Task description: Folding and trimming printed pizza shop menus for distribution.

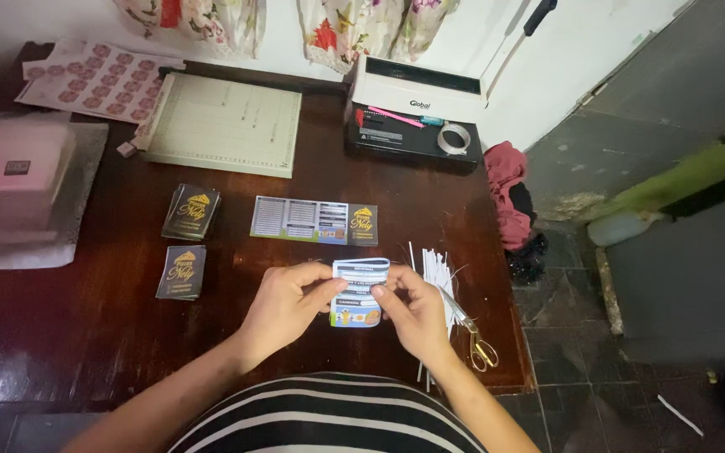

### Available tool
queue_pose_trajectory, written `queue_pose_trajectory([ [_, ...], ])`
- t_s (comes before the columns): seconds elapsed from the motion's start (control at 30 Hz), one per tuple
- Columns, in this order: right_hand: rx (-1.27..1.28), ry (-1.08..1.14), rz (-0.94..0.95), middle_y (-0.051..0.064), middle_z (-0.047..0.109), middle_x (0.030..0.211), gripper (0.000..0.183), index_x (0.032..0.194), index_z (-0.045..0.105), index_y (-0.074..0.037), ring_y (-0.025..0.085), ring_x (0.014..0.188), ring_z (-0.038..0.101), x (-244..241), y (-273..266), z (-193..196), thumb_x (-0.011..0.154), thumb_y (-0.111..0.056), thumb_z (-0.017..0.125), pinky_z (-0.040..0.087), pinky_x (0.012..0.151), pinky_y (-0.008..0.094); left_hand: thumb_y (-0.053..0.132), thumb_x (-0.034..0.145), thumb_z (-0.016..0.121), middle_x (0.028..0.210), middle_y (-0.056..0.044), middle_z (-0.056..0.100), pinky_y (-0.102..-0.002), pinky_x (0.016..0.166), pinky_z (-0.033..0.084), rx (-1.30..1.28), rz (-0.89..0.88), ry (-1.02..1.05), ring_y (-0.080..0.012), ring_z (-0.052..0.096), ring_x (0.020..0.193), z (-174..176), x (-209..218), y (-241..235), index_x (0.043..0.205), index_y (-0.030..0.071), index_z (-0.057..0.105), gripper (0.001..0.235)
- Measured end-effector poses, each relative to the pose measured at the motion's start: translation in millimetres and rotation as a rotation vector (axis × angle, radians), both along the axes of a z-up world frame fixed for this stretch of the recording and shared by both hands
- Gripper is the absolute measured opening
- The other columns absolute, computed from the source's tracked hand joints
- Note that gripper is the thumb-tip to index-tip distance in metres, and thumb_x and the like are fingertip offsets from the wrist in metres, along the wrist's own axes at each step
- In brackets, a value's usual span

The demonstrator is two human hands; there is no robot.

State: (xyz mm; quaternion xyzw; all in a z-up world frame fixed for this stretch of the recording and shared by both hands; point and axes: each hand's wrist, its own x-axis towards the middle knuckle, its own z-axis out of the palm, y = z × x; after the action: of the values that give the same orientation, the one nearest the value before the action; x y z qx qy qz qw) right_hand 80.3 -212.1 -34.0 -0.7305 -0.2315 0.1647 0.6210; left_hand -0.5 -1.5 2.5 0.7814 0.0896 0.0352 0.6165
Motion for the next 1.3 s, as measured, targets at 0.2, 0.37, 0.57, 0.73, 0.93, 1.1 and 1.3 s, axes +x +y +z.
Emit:
queue_pose_trajectory([
  [0.2,0.050,0.010,-0.031,0.001,0.073,0.087,0.023,0.117,0.069,0.000,0.005,0.071,0.062,-6,1,1,0.098,-0.013,0.068,0.051,0.061,0.021,0.022,0.091,0.072,0.078,-0.012,0.080,-0.026,0.057,0.060,0.017,-0.001,0.007,-0.0137,0.078,0.065,-5,1,0,0.102,0.000,0.078,0.025],
  [0.37,0.061,0.028,-0.046,0.001,0.073,0.086,0.019,0.113,0.069,0.000,0.005,0.072,0.063,-8,-1,-2,0.098,-0.013,0.068,0.052,0.061,0.021,0.022,0.091,0.072,0.076,-0.010,0.080,-0.026,0.057,0.059,-0.021,-0.011,-0.003,-0.0125,0.077,0.064,-4,1,1,0.100,0.000,0.078,0.024],
  [0.57,0.058,-0.003,-0.066,0.001,0.073,0.086,0.017,0.109,0.069,0.000,0.005,0.073,0.064,-9,-3,-4,0.098,-0.013,0.069,0.053,0.062,0.021,0.023,0.091,0.072,0.072,-0.009,0.079,-0.025,0.056,0.058,0.002,-0.027,0.011,-0.0112,0.075,0.062,-7,2,1,0.098,0.001,0.079,0.024],
  [0.73,0.079,0.014,-0.071,0.001,0.073,0.085,0.016,0.108,0.070,0.000,0.005,0.071,0.062,-10,-3,-4,0.098,-0.012,0.069,0.051,0.061,0.021,0.024,0.091,0.073,0.071,-0.009,0.079,-0.025,0.056,0.058,-0.009,-0.031,0.007,-0.0115,0.075,0.062,-6,2,1,0.096,0.001,0.079,0.024],
  [0.93,0.081,0.018,-0.069,0.002,0.073,0.083,0.015,0.105,0.070,0.000,0.005,0.070,0.063,-11,-3,-3,0.098,-0.013,0.069,0.051,0.062,0.021,0.025,0.091,0.072,0.074,-0.009,0.080,-0.026,0.054,0.059,0.023,-0.036,-0.004,-0.0118,0.077,0.063,-6,2,1,0.094,0.002,0.079,0.025],
  [1.1,0.096,0.030,-0.052,0.002,0.075,0.085,0.014,0.102,0.069,0.001,0.005,0.073,0.064,-9,-2,-2,0.098,-0.013,0.068,0.053,0.064,0.021,0.024,0.091,0.072,0.073,-0.009,0.079,-0.026,0.054,0.058,0.070,-0.033,-0.037,-0.0130,0.078,0.063,-4,1,1,0.093,0.002,0.079,0.023],
  [1.3,0.136,0.016,-0.125,-0.001,0.070,0.082,0.013,0.095,0.070,0.000,0.004,0.073,0.059,-4,-1,-5,0.099,-0.012,0.067,0.049,0.066,0.021,0.023,0.090,0.074,0.066,-0.011,0.075,-0.029,0.049,0.052,0.140,-0.017,-0.087,-0.0142,0.072,0.054,-2,-1,-1,0.090,0.003,0.079,0.020],
])
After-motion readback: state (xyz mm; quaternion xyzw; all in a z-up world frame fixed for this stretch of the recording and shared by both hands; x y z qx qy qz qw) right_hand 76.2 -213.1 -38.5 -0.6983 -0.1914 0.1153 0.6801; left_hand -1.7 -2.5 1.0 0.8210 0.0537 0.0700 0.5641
